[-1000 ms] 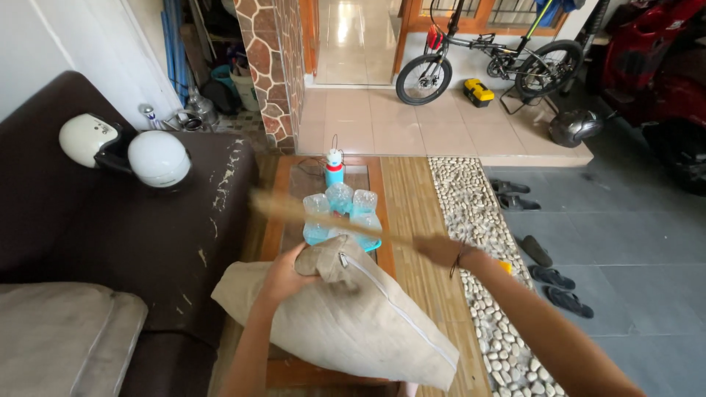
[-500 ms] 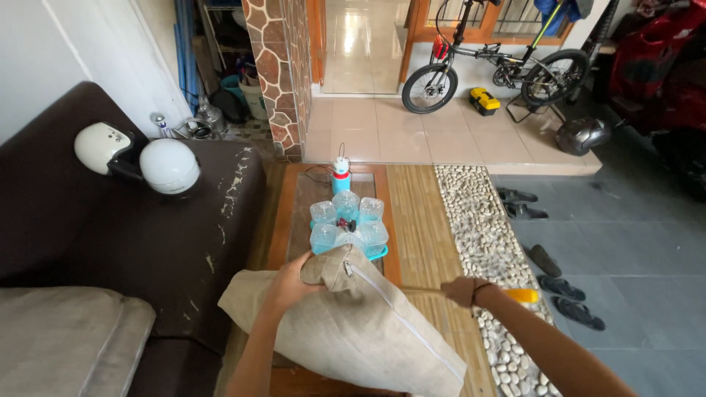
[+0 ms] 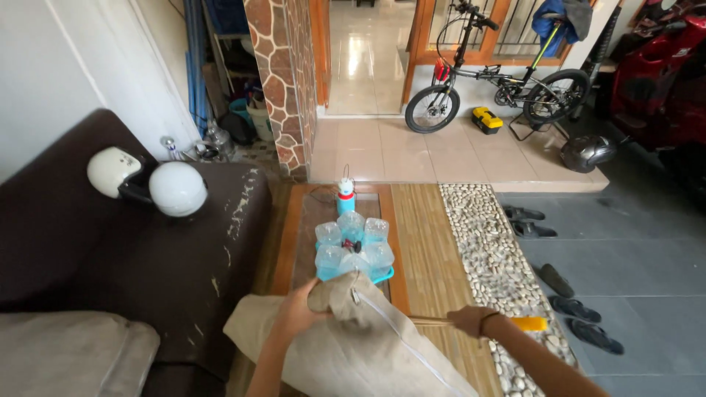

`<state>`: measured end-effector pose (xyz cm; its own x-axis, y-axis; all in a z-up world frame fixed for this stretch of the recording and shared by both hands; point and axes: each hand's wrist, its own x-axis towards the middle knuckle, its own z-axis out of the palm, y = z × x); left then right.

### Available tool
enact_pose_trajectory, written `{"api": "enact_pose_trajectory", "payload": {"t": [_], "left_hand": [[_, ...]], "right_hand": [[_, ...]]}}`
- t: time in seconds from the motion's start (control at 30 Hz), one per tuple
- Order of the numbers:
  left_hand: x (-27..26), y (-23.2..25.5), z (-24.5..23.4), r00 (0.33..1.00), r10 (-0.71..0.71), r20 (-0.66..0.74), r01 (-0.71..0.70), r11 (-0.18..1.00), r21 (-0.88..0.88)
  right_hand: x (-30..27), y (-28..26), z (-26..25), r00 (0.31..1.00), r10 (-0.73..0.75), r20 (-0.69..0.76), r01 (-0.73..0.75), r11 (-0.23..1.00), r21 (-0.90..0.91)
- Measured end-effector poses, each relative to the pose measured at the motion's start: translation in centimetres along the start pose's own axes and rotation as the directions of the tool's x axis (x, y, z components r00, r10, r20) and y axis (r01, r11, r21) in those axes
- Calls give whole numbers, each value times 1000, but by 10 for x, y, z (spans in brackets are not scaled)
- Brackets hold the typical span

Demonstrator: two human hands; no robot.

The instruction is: Beating a cushion with a broom stick to remove dust.

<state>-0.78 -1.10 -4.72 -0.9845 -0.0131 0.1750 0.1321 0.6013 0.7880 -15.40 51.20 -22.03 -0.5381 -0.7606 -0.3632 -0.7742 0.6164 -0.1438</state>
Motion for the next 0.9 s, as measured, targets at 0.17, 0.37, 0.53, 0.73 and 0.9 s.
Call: {"api": "enact_pose_trajectory", "payload": {"t": [0.17,0.37,0.53,0.73,0.9], "left_hand": [[-10,23,-7,998,-52,21,51,998,26],[-7,31,-11,998,-56,19,57,998,-36],[-4,8,3,1000,9,0,-9,1000,-24],[-12,43,-8,998,-52,32,52,998,18],[-8,18,4,1000,-21,5,21,1000,0]], "right_hand": [[-31,-56,-143,900,430,76,-432,852,294],[8,-26,-43,840,528,-125,-270,605,749],[-10,-37,-51,942,254,221,-288,948,138],[-30,-44,-130,899,362,-248,-229,869,439],[-7,15,67,876,144,-460,102,877,470]]}}
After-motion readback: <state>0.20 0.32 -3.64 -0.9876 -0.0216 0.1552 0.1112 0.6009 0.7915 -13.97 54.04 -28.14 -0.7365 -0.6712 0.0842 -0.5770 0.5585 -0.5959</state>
